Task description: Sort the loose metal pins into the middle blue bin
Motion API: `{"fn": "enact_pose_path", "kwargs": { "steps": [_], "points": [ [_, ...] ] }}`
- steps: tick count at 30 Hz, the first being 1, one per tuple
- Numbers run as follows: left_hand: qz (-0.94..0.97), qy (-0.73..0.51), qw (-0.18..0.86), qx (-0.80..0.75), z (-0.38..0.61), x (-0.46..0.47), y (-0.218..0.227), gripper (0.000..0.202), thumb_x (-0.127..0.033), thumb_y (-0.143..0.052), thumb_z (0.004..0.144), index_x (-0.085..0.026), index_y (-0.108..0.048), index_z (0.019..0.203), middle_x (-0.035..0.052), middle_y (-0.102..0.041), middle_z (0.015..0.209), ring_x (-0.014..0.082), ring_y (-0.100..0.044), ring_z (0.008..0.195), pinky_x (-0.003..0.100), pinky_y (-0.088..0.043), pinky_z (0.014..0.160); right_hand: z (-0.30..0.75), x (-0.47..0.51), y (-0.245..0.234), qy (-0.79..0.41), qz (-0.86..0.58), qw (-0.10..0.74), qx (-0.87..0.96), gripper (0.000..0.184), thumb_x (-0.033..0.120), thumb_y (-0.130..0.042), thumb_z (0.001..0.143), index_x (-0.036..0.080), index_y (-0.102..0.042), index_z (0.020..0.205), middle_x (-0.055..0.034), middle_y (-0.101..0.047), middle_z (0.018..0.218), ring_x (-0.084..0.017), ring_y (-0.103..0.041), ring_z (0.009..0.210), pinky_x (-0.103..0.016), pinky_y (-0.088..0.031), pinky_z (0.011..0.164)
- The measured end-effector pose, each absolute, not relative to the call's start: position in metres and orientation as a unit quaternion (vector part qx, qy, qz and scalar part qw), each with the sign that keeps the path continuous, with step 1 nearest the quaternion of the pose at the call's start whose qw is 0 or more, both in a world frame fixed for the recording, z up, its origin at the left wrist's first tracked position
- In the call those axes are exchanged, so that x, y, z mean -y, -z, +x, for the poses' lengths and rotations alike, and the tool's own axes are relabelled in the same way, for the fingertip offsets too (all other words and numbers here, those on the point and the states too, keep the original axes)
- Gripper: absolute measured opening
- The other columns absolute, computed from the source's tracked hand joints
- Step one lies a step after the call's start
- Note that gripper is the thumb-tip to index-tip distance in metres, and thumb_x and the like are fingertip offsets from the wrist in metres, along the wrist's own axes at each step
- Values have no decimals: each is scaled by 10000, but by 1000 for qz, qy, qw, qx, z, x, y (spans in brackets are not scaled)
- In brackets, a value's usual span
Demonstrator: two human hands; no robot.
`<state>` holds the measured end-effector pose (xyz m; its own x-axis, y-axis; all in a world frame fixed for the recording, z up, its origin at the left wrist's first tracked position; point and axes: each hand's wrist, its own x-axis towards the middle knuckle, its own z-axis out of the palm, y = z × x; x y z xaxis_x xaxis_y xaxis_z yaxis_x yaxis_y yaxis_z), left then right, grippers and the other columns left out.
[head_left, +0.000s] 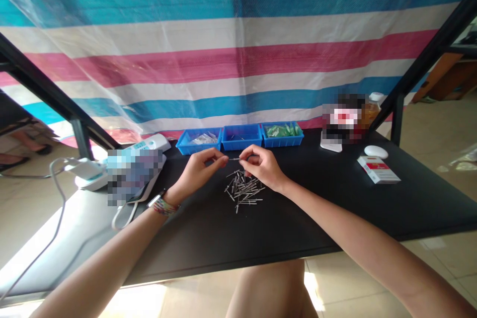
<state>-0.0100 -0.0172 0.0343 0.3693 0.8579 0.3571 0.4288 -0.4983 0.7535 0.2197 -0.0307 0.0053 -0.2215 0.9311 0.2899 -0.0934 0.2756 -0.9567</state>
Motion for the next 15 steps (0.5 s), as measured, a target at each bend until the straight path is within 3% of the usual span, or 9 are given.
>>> {"fn": "enact_pose_path", "kwargs": {
  "steps": [7,15],
  "points": [
    [785,-360,282,-418,-9,18,-34,449,-578,-649,975,-176,-710,783,38,-741,782,188,-662,766,293,-511,749,221,32,-8,-484,-344,515,618,170,331,-768,812,213,-659,871,36,-635,631,-141,-641,542,-255,-516,542],
    [794,-343,285,-413,-7,21,-34,473,-566,-588,1014,-174,-707,777,47,-742,791,195,-669,776,294,-518,757,221,33,-5,-476,-350,507,627,130,270,-748,783,214,-636,817,37,-624,609,-135,-617,523,-243,-470,515]
  ]
}}
